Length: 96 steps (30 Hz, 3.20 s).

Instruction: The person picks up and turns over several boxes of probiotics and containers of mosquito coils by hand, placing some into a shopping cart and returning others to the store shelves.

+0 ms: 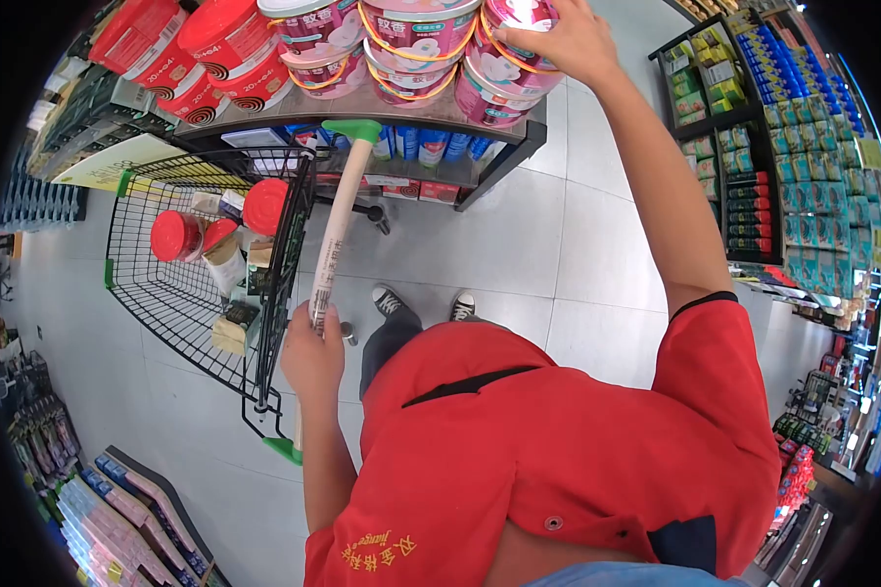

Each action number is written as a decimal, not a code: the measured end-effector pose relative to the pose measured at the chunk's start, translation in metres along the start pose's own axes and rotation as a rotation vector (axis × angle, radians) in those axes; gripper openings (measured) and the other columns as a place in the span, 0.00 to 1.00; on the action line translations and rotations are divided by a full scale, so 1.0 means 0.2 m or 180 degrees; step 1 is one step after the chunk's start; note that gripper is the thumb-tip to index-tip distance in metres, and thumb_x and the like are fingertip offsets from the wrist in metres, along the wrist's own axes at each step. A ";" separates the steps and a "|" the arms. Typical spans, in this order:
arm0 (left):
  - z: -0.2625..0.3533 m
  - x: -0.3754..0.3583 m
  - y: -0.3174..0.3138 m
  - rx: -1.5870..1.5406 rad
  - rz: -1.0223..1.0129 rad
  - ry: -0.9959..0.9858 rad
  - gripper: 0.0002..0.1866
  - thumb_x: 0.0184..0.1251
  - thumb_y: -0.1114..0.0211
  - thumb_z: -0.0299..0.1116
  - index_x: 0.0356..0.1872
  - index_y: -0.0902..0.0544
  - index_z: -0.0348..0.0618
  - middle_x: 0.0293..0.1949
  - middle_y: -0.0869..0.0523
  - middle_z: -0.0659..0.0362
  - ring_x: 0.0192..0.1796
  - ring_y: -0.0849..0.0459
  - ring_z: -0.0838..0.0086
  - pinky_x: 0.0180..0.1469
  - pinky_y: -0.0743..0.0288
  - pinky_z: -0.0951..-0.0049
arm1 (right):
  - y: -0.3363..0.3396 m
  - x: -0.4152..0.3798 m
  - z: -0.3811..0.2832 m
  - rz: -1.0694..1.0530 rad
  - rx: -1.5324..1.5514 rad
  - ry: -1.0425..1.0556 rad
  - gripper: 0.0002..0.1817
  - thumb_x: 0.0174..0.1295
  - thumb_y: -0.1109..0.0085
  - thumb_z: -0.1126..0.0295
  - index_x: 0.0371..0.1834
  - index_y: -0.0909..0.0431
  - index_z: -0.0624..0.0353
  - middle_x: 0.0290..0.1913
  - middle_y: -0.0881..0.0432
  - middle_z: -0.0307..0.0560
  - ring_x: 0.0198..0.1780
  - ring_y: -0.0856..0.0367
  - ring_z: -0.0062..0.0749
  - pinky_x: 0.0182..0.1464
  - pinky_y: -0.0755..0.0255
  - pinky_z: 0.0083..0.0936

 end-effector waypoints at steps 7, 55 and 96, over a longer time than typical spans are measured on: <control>0.05 0.02 0.03 0.0086 0.0109 -0.0122 0.18 0.70 0.39 0.46 0.50 0.20 0.43 0.37 0.14 0.51 0.39 0.14 0.53 0.41 0.23 0.55 | -0.01 -0.02 0.00 0.0295 -0.0247 -0.0176 0.50 0.38 0.26 0.36 0.63 0.27 0.56 0.58 0.24 0.58 0.60 0.25 0.54 0.61 0.30 0.44; -0.62 -0.33 -0.19 0.0518 0.1719 0.2081 0.15 0.68 0.48 0.39 0.44 0.13 0.51 0.65 0.24 0.53 0.71 0.35 0.52 0.73 0.54 0.43 | -1.29 -1.34 -0.99 -0.2658 0.0763 0.4226 0.21 0.65 0.46 0.50 0.27 0.16 0.55 0.33 0.20 0.46 0.40 0.22 0.45 0.42 0.25 0.39; -0.90 -1.72 -0.34 0.0268 0.2307 0.4051 0.36 0.63 0.44 0.26 0.75 0.39 0.48 0.71 0.43 0.29 0.72 0.39 0.35 0.70 0.36 0.51 | -1.44 -2.25 -1.29 -0.5555 0.1226 0.4379 0.26 0.61 0.38 0.55 0.61 0.23 0.56 0.55 0.18 0.52 0.57 0.20 0.44 0.58 0.26 0.36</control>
Point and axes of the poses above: each hand's wrist, its own x-axis towards the middle knuckle, its own y-axis out of the back of the hand, z = x × y, the point moved 9 cm from there along x, towards the middle knuckle
